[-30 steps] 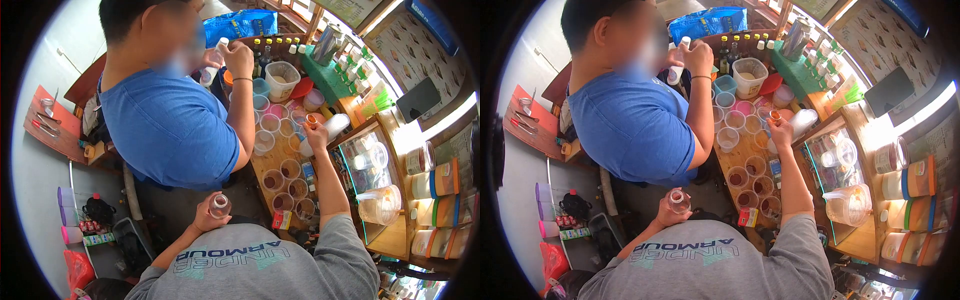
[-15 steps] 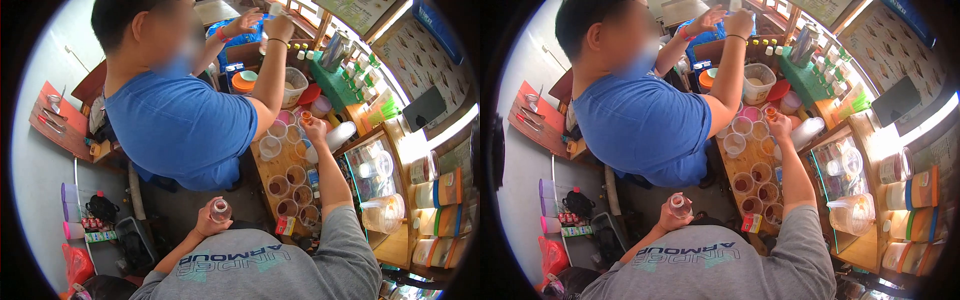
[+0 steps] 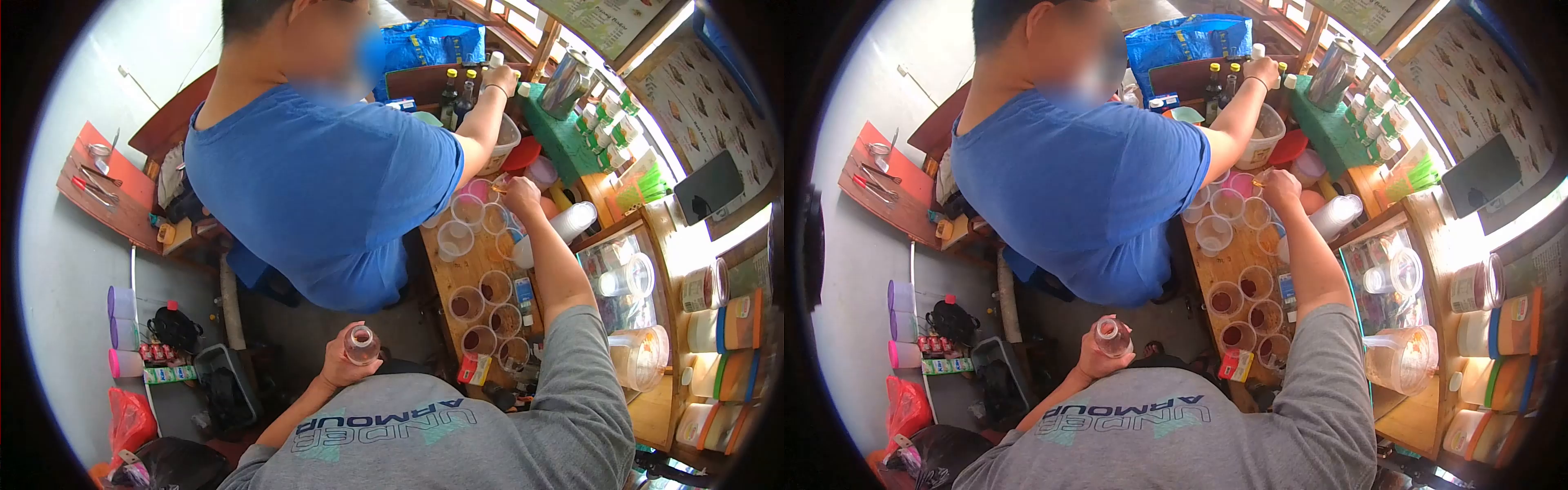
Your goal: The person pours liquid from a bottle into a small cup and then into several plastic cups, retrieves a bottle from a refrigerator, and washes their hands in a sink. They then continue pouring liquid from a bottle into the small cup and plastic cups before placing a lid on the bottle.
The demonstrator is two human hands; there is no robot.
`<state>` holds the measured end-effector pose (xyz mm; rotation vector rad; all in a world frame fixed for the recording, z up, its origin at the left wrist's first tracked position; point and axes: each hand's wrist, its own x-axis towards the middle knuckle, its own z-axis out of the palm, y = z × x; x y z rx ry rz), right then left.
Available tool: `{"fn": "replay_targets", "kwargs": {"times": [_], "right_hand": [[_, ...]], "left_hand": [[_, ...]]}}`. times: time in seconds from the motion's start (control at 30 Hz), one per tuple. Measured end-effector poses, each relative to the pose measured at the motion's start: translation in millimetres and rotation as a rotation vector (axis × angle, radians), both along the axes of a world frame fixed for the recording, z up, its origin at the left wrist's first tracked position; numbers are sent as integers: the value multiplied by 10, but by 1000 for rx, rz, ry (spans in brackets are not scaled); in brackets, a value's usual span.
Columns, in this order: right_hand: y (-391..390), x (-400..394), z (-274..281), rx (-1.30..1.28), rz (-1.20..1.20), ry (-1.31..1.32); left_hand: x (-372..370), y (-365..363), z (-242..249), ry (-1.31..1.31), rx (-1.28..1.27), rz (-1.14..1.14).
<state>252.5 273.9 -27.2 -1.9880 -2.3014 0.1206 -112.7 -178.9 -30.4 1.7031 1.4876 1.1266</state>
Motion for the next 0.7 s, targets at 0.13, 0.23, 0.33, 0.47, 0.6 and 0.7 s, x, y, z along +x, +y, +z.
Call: {"fn": "replay_targets", "kwargs": {"times": [0.13, 0.23, 0.33, 0.47, 0.6, 0.7], "right_hand": [[205, -30, -152, 28, 64, -46], [260, -82, -120, 35, 75, -121], [345, -127, -137, 61, 125, -211], [428, -232, -155, 110, 204, -347], [495, -320, -277, 181, 338, -571], [404, -446, -241, 199, 325, -621]], "left_hand": [[70, -60, 109, -164, -129, 89], [44, -85, 110, -140, -141, 102], [12, -116, 73, -87, -88, 93], [-31, -171, 46, -54, -91, 82], [29, -212, 158, -168, -153, 132], [-35, -230, 82, -4, -73, 57]]}}
